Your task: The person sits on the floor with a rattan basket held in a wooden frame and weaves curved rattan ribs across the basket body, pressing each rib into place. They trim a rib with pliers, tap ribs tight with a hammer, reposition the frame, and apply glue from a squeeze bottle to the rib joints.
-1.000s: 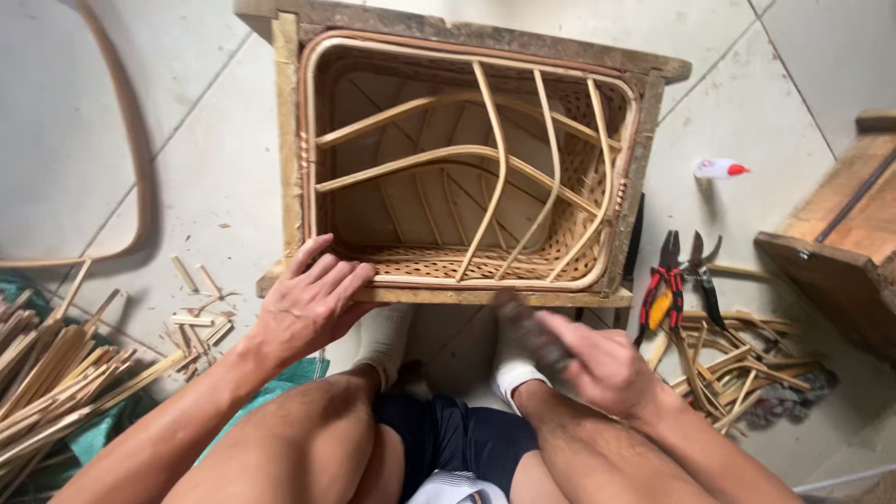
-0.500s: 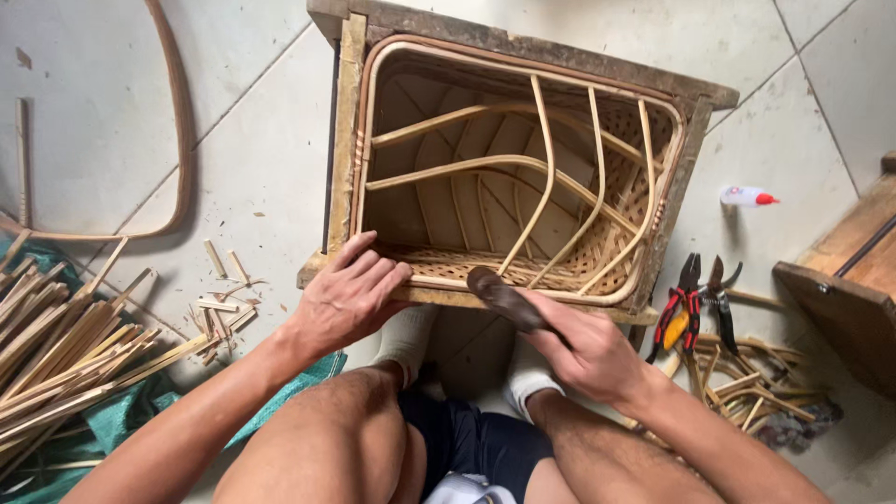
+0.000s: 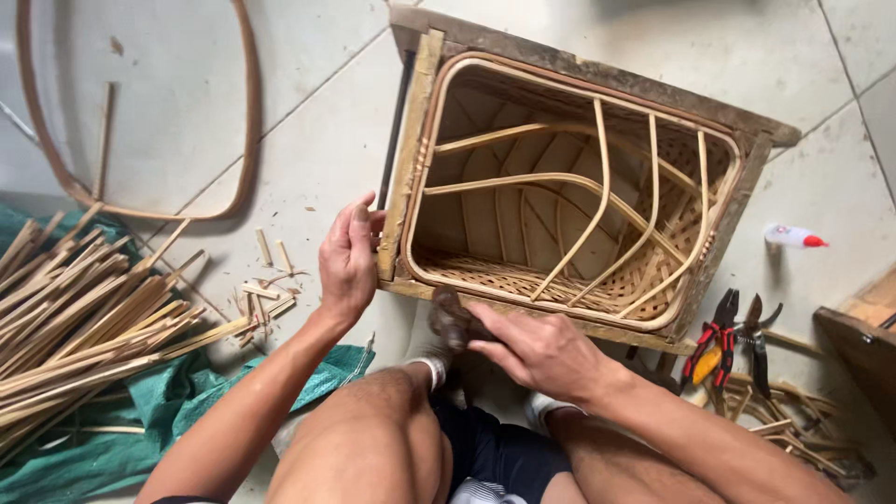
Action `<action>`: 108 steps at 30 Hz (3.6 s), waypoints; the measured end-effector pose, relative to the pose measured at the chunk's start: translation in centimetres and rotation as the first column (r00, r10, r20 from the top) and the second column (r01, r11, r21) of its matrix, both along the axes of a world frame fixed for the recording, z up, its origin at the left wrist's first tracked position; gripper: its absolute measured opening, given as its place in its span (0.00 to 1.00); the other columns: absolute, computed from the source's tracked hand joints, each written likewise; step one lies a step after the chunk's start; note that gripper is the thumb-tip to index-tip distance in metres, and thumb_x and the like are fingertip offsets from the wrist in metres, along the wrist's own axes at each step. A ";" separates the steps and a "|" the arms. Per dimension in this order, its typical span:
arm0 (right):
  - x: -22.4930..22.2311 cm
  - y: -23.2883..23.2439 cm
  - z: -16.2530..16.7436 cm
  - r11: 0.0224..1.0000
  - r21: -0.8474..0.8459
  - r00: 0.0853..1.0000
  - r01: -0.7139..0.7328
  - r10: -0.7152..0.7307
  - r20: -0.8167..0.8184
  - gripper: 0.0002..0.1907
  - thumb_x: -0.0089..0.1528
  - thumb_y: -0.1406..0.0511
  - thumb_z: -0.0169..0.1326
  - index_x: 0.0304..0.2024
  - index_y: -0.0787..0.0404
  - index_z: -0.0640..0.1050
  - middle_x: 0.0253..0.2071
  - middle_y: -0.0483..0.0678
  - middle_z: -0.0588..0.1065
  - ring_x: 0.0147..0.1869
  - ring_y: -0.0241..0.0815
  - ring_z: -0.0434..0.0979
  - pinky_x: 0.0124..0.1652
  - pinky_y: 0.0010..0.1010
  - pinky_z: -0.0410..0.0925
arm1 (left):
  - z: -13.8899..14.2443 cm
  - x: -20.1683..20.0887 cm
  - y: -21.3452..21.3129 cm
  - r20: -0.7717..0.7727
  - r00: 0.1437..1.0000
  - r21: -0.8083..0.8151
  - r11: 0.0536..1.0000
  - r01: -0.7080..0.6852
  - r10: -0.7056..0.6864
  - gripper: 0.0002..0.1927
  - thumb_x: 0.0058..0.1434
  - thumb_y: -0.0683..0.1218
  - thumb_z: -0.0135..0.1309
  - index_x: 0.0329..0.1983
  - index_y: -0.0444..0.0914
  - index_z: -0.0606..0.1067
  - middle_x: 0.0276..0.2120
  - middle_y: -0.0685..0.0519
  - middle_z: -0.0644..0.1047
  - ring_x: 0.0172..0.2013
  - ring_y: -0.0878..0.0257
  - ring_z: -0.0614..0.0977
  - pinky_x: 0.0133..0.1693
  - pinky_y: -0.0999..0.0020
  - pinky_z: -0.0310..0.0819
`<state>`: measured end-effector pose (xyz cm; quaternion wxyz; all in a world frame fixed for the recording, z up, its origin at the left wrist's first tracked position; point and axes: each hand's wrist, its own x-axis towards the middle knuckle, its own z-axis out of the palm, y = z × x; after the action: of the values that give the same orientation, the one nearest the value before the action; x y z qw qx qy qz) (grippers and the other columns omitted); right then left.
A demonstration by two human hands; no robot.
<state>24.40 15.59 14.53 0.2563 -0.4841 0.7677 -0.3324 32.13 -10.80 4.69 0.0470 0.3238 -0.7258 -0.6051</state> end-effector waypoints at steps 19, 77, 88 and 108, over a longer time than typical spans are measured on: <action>-10.5 -10.8 0.9 0.957 0.205 0.967 0.204 -0.230 0.110 0.22 0.70 0.59 0.47 0.65 0.59 0.70 0.22 0.50 0.76 0.19 0.41 0.77 0.21 0.34 0.73 | -0.1 -0.4 0.0 -0.049 0.989 0.140 0.981 -0.134 0.142 0.26 0.76 0.55 0.36 0.65 0.32 0.69 0.39 0.44 0.83 0.36 0.62 0.85 0.38 0.68 0.82; -15.5 10.0 1.0 0.614 0.057 0.596 0.787 -0.781 0.185 0.24 0.75 0.58 0.45 0.69 0.62 0.70 0.26 0.41 0.72 0.27 0.28 0.72 0.26 0.24 0.68 | 0.1 -28.6 7.8 0.275 0.761 -0.772 0.337 0.539 -0.588 0.40 0.80 0.65 0.32 0.09 0.46 0.63 0.07 0.61 0.57 0.09 0.69 0.55 0.15 0.69 0.48; -15.6 14.0 2.6 0.524 0.188 0.493 0.831 -0.849 0.189 0.23 0.73 0.54 0.42 0.63 0.60 0.73 0.20 0.40 0.71 0.16 0.31 0.69 0.16 0.22 0.65 | 1.7 -29.5 9.4 0.402 0.661 -0.609 0.355 0.710 -0.634 0.45 0.79 0.67 0.30 0.09 0.40 0.68 0.05 0.54 0.62 0.08 0.64 0.62 0.15 0.63 0.54; -11.0 16.3 1.2 0.385 0.052 0.377 0.921 -0.918 0.124 0.23 0.73 0.58 0.43 0.66 0.63 0.72 0.21 0.41 0.71 0.18 0.29 0.69 0.18 0.23 0.65 | 8.1 -12.5 1.8 -0.163 0.606 -0.812 0.454 0.365 -0.779 0.18 0.67 0.34 0.55 0.60 0.35 0.75 0.52 0.44 0.81 0.59 0.50 0.81 0.60 0.54 0.74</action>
<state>13.35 31.84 15.77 0.0727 0.0424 0.8841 -0.4597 19.59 -9.03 12.81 0.1437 -0.1751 -0.9219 -0.3143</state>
